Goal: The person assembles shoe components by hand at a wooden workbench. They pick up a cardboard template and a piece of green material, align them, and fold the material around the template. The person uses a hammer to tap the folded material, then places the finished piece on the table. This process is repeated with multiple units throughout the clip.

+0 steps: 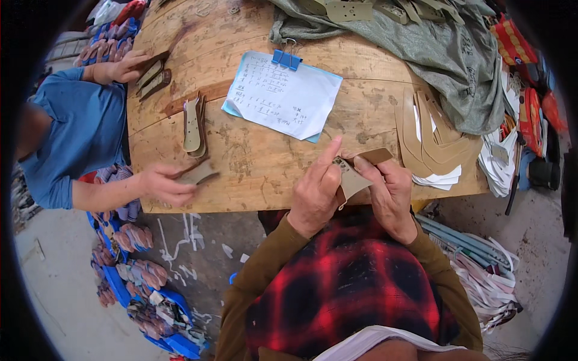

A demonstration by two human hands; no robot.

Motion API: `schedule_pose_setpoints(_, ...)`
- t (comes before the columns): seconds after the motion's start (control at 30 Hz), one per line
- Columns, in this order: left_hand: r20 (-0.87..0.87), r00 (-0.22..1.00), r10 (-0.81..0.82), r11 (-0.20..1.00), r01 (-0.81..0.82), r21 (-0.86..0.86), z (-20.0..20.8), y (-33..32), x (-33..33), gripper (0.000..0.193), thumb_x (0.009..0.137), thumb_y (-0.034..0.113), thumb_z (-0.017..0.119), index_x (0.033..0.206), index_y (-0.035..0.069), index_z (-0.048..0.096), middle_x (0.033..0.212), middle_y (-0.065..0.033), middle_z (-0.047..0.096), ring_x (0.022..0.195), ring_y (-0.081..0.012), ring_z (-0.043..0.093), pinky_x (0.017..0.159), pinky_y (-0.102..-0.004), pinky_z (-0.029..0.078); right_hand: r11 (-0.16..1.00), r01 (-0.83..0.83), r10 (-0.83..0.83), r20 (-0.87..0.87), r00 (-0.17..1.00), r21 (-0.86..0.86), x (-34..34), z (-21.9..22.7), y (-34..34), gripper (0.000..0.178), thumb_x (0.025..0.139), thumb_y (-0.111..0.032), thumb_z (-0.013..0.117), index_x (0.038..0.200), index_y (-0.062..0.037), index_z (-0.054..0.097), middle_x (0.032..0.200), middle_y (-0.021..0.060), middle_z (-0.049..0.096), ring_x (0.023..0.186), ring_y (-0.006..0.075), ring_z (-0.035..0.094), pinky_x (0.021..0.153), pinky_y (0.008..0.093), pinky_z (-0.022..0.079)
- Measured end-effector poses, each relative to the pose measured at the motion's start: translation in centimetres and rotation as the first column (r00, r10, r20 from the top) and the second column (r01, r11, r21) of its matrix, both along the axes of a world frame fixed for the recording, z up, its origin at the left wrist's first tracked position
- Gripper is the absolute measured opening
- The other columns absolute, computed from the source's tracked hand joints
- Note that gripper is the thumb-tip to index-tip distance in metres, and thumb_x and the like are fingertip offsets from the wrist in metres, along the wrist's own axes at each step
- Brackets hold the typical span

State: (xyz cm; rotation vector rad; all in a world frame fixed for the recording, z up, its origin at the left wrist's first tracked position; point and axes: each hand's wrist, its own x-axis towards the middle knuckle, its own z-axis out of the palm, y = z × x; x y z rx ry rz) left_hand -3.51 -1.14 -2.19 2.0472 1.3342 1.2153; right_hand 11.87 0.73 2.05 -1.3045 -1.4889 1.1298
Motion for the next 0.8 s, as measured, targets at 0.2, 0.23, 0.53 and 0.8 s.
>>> schedule_pose_setpoints(0.2, -0.047, 0.997, 0.054, 0.998, -0.053, 0.02, -1.2, 0.3, 0.4, 0.023, 0.08, -0.003, 0.064, 0.095, 0.001, 0.047, 0.13, -0.0252, 0.056, 0.097, -0.0357, 0.066, 0.075, -0.0376, 0.055, 0.995, 0.006, -0.018, -0.118, 0.993, -0.103, 0.2, 0.4, -0.2, 0.021, 0.096, -0.007, 0.053, 0.107, 0.0023, 0.069, 0.09, 0.0093, 0.07, 0.082, 0.0127, 0.063, 0.073, 0.0256, 0.048)
schedule_pose_setpoints(0.23, -0.059, 0.997, 0.057, 0.998, -0.055, 0.036, -1.4, 0.4, 0.4, 0.027, 0.076, -0.002, 0.066, 0.094, 0.002, 0.047, 0.131, -0.0228, 0.056, 0.092, -0.0344, 0.065, 0.072, -0.0375, 0.056, 0.992, 0.002, -0.018, -0.121, 0.992, -0.129, 0.4, 0.5, -0.3, 0.021, 0.096, -0.007, 0.053, 0.107, 0.0024, 0.069, 0.093, 0.009, 0.07, 0.084, 0.0125, 0.063, 0.075, 0.0253, 0.048)
schedule_pose_setpoints(0.53, -0.158, 0.987, 0.021, 0.999, -0.026, -0.029, -0.9, 0.4, 0.5, 0.025, 0.076, -0.009, 0.059, 0.094, 0.001, 0.046, 0.126, -0.0235, 0.059, 0.103, -0.0394, 0.063, 0.078, -0.0406, 0.054, 0.972, 0.003, -0.068, -0.269, 0.961, -0.234, 1.1, 0.8, -0.6, 0.028, 0.098, -0.008, 0.044, 0.109, 0.0077, 0.065, 0.104, 0.0106, 0.069, 0.095, 0.0146, 0.063, 0.087, 0.0271, 0.048)
schedule_pose_setpoints(0.8, -0.146, 0.988, 0.047, 0.993, -0.062, -0.101, -0.7, 0.9, 0.5, 0.021, 0.082, -0.003, 0.06, 0.101, 0.001, 0.051, 0.118, -0.0211, 0.062, 0.096, -0.0353, 0.065, 0.073, -0.0381, 0.054, 0.954, 0.099, -0.206, -0.375, 0.904, -0.284, 2.8, 3.3, 0.0, 0.045, 0.103, -0.029, 0.039, 0.115, 0.0075, 0.062, 0.113, 0.0137, 0.067, 0.103, 0.0186, 0.062, 0.091, 0.0316, 0.049)
